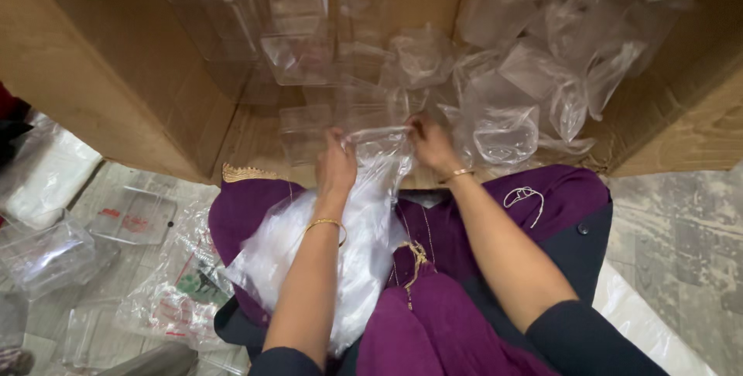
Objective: The person sits on the floor inside a large cardboard box and packs clear plastic containers into plastic bags one at a time, opening each bag, inserting a container, and setting the filled bag aside with other completed bags.
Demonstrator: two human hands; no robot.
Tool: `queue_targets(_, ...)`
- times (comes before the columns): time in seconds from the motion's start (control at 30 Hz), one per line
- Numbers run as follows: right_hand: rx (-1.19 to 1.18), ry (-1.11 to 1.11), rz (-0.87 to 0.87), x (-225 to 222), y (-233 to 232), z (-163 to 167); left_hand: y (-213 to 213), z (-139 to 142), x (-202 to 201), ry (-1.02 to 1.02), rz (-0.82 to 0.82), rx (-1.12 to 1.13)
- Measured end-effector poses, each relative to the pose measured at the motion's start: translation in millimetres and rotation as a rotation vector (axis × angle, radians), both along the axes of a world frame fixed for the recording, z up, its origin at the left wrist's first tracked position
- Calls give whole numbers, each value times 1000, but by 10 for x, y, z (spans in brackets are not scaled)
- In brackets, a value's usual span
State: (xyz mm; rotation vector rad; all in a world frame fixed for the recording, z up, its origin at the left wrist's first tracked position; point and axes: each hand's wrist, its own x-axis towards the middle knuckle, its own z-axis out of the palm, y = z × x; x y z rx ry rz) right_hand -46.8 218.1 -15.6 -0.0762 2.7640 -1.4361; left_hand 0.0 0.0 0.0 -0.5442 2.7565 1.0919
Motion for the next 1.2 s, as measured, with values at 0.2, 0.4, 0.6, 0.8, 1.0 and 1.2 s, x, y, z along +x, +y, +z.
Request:
queue_targets(0.2, -512, -284, -244, 501, 149, 82, 18, -63, 157, -44, -104, 422)
queue_targets(0.4, -719, -571, -221, 719, 245, -196, 79, -345, 248, -149, -18, 541)
queue_targets(0.6, -760, -523, 131, 887, 268, -68, 114, -262, 312, -425, 41, 336)
queue_targets(0.8, -1087, -506, 255, 949, 298, 341, 31, 341, 494, -85, -148, 612)
queue_targets(1.0, -1249, -699, 588, 1126, 17, 521, -18, 617, 424, 5, -342, 641)
queue_targets(1.2, -1263, -649, 290, 662, 35, 707, -113, 627, 371, 30, -173, 993)
